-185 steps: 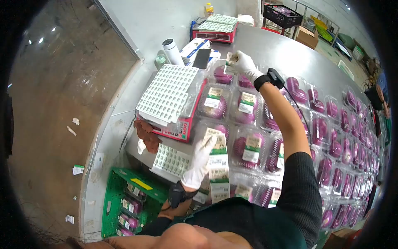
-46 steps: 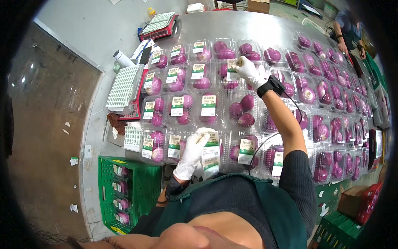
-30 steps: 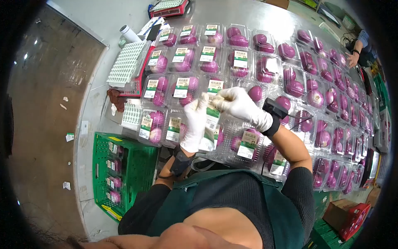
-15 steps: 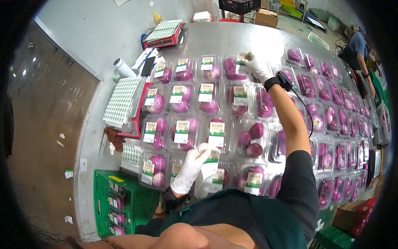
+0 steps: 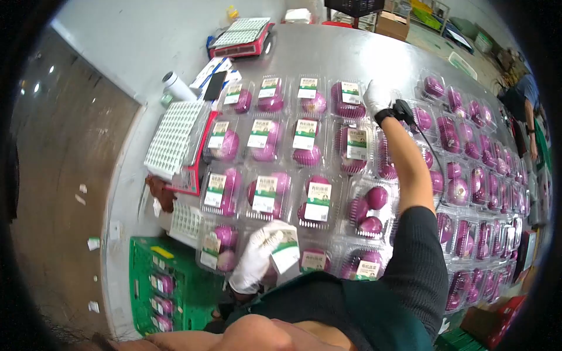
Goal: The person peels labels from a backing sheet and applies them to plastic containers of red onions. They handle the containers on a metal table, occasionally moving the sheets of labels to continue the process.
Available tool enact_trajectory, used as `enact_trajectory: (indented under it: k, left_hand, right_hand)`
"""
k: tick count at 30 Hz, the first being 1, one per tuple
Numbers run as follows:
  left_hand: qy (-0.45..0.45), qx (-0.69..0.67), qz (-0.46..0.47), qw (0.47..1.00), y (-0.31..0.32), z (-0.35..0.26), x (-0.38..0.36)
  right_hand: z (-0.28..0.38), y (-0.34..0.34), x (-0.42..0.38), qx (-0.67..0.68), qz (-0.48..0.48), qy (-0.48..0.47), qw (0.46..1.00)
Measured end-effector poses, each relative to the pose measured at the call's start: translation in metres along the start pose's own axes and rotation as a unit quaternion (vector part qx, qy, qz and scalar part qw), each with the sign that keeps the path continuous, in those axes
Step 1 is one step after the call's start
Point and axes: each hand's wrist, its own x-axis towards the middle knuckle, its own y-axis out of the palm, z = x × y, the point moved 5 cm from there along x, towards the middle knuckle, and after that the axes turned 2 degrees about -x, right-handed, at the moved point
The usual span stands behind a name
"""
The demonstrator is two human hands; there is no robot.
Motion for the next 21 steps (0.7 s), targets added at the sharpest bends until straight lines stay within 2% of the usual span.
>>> enact_trajectory:
  k: [1, 2, 3, 4, 6, 7, 8, 9, 12, 14, 15, 16, 18, 19, 20, 21]
  left_hand:
    - [0.065, 0.079, 0.001, 0.995, -0.002, -0.008, -0.002]
    - [0.025, -0.031, -0.017, 0.999, -0.002, -0.007, -0.009]
    - [0.043, 0.077, -0.058, 0.994, -0.008, -0.016, -0.017]
    - [0.118, 0.03, -0.051, 0.991, -0.007, -0.025, -0.024]
    - [0.153, 0.049, -0.104, 0.981, -0.005, -0.045, -0.055]
    - [0.154, 0.074, -0.145, 0.975, 0.004, -0.061, -0.074]
    - [0.2, 0.148, -0.181, 0.952, 0.005, -0.071, -0.092]
    - [0.252, 0.165, -0.196, 0.933, 0.011, -0.078, -0.113]
    - [0.375, 0.251, -0.205, 0.868, 0.038, -0.098, -0.174]
    - [0.405, 0.226, -0.206, 0.862, 0.052, -0.105, -0.211]
    - [0.408, 0.211, -0.231, 0.858, 0.059, -0.109, -0.233]
    - [0.412, 0.194, -0.255, 0.853, 0.067, -0.116, -0.254]
    - [0.463, 0.201, -0.33, 0.798, 0.07, -0.124, -0.299]
    - [0.464, 0.21, -0.389, 0.768, 0.057, -0.122, -0.319]
    - [0.494, 0.151, -0.397, 0.759, 0.052, -0.125, -0.339]
    - [0.531, 0.163, -0.41, 0.723, 0.047, -0.13, -0.361]
  right_hand:
    - [0.009, 0.001, -0.01, 0.052, 0.008, -0.114, 0.992]
    - [0.028, 0.003, -0.027, -0.019, -0.051, -0.263, 0.963]
    - [0.046, -0.013, -0.063, 0.163, 0.076, -0.275, 0.945]
    - [0.075, -0.056, -0.114, 0.334, 0.213, -0.265, 0.879]
    - [0.122, -0.127, -0.213, 0.454, 0.354, -0.299, 0.761]
    - [0.133, -0.152, -0.255, 0.457, 0.426, -0.305, 0.719]
    - [0.141, -0.174, -0.293, 0.457, 0.485, -0.313, 0.677]
    - [0.151, -0.2, -0.328, 0.503, 0.508, -0.36, 0.599]
    - [0.161, -0.248, -0.407, 0.494, 0.408, -0.507, 0.576]
    - [0.166, -0.248, -0.455, 0.453, 0.424, -0.538, 0.571]
    - [0.166, -0.261, -0.475, 0.377, 0.501, -0.497, 0.601]
    - [0.172, -0.254, -0.495, 0.45, 0.443, -0.507, 0.587]
    - [0.168, -0.252, -0.521, 0.541, 0.409, -0.423, 0.601]
    - [0.166, -0.26, -0.531, 0.525, 0.384, -0.419, 0.633]
    - [0.162, -0.269, -0.543, 0.506, 0.316, -0.433, 0.676]
    - [0.162, -0.271, -0.56, 0.526, 0.325, -0.445, 0.648]
